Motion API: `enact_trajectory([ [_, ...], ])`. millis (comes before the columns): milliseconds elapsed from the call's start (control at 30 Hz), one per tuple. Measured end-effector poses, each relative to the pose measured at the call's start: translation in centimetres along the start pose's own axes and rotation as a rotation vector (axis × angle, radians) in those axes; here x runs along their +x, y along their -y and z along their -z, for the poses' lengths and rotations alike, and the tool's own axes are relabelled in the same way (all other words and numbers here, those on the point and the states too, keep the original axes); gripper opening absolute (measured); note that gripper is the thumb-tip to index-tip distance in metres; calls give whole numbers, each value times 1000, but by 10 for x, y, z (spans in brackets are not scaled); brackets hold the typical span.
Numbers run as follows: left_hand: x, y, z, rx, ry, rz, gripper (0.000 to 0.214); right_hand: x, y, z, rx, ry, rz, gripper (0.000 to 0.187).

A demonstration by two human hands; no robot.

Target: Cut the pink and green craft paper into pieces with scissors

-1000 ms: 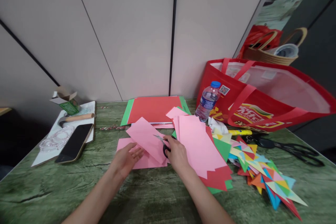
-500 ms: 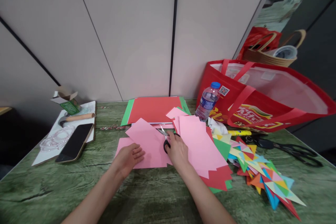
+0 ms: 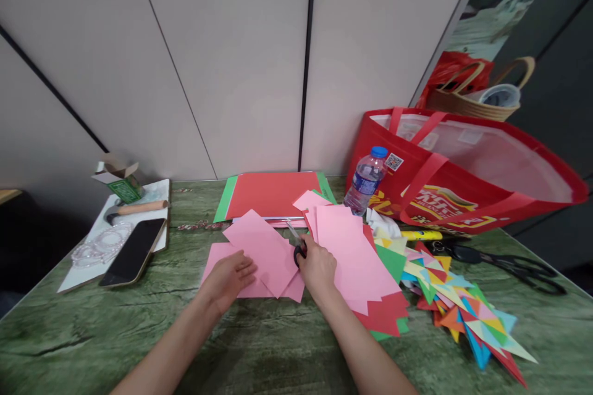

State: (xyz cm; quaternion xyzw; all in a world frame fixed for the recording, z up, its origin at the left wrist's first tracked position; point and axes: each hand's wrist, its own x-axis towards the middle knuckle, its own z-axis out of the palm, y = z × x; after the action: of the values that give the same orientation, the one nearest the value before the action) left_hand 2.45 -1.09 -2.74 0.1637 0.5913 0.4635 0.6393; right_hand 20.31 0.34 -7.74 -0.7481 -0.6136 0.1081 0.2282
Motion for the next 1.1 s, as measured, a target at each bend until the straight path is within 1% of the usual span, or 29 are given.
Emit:
enact_trajectory([
  [133, -3, -1, 0, 36, 20, -46, 44, -2, 5, 6, 52, -35, 17, 29],
  [200, -7, -3, -1, 63, 49, -67, 47, -4, 8, 11, 87, -52, 35, 30],
  [300, -14, -6, -4, 106, 138, -124, 40, -6, 10, 21, 190, -114, 64, 29],
  [367, -16, -7, -4, 207, 246, -223, 32, -4, 8, 31, 289, -181, 68, 28],
  [433, -16, -8, -1, 412, 363, -390, 24, 0, 1, 43, 359, -244, 35, 28],
  [467, -15, -8, 2, 543, 400, -495, 22, 3, -5, 49, 377, -280, -1, 29],
  [533, -11, -7, 7, 825, 408, -695, 27, 10, -19, 61, 380, -323, -74, 31],
  [567, -9, -6, 10, 974, 387, -766, 35, 13, -27, 66, 346, -353, -118, 31],
  [600, -7, -6, 12, 1132, 362, -801, 46, 16, -36, 70, 294, -385, -165, 31],
  [633, -4, -5, 14, 1294, 341, -797, 60, 18, -44, 72, 222, -421, -215, 31],
  [700, 1, -2, 16, 1604, 320, -720, 86, 21, -58, 73, 109, -458, -304, 29],
  [767, 6, -1, 15, 1825, 312, -657, 101, 22, -68, 72, 46, -463, -348, 31],
  [800, 8, -1, 15, 1887, 305, -649, 103, 22, -71, 70, 25, -465, -363, 32],
  [867, 10, -2, 15, 1945, 290, -653, 102, 21, -76, 69, -11, -469, -395, 35],
  [967, 9, -5, 16, 1960, 279, -652, 97, 20, -78, 69, -30, -501, -438, 39],
  [1033, 8, -8, 17, 1967, 280, -666, 94, 19, -78, 70, -16, -566, -401, 41],
  [1100, 8, -10, 17, 1972, 284, -683, 94, 19, -73, 69, 50, -635, -303, 41],
])
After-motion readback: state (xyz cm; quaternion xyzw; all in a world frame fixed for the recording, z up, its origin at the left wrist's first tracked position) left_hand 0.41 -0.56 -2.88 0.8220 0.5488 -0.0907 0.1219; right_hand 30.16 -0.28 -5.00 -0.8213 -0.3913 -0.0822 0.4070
